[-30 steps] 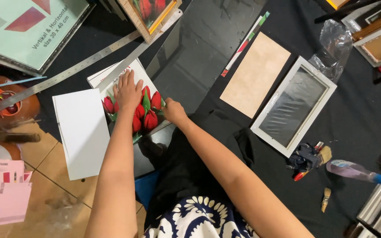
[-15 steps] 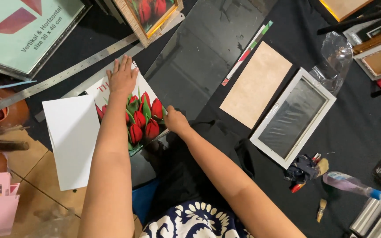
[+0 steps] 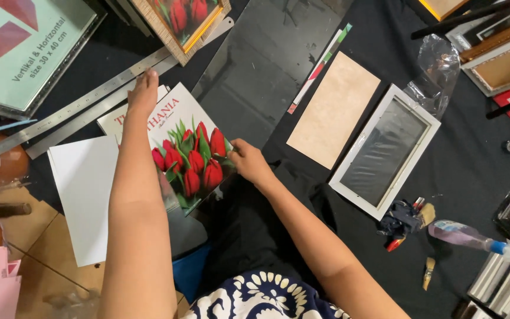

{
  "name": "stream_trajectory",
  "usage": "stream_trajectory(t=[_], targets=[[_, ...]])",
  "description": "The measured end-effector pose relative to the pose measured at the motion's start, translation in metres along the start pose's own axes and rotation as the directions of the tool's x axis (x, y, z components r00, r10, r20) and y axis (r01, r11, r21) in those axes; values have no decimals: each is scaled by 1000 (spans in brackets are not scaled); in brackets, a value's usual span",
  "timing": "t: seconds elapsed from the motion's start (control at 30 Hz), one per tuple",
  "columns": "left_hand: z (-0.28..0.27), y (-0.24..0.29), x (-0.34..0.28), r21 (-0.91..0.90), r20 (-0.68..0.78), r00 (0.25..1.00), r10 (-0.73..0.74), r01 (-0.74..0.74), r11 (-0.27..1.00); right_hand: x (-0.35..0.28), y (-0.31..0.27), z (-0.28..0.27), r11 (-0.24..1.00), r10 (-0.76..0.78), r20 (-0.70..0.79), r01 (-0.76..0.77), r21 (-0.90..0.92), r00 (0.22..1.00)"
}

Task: The person wipes the glass of a white photo frame with a dark cloth, then uses a brush to dust the frame. They place a printed tulip image on the table, align a cardboard backing over it, and use a red utility knife to trim the backing along the image edges.

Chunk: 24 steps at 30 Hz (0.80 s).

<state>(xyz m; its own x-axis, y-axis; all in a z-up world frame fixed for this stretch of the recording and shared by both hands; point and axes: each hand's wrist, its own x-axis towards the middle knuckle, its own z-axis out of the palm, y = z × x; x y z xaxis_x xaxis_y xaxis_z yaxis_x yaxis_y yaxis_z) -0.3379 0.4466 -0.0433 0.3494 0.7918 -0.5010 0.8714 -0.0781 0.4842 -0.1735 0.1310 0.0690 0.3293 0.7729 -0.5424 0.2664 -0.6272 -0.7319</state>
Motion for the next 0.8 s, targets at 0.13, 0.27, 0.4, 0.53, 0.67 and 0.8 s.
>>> stream_trajectory(t=[0.13,0.27,0.4,0.53,0.67,0.8], targets=[[-17,35,-54,-240,-220,974,43,-97,966,-19,5,-54,1000,0,-118,2,17,993],[23,62,-124,-601,-370,926,-78,-174,780,-19,32,-77,886,75,-305,77,457,949],[58,113,-214,-974,114,991,-64,124,189,-22,52,-87,824,57,-281,113,555,958],[129,96,-204,-900,71,997,-9,68,430,-6,126,-100,976,-42,-280,98,193,959],[156,93,-187,-818,1,997,-83,49,573,18,217,-122,977,204,-558,-202,66,804],[180,76,-156,-687,-90,983,-159,54,724,39,268,-132,905,379,-675,-407,125,633]])
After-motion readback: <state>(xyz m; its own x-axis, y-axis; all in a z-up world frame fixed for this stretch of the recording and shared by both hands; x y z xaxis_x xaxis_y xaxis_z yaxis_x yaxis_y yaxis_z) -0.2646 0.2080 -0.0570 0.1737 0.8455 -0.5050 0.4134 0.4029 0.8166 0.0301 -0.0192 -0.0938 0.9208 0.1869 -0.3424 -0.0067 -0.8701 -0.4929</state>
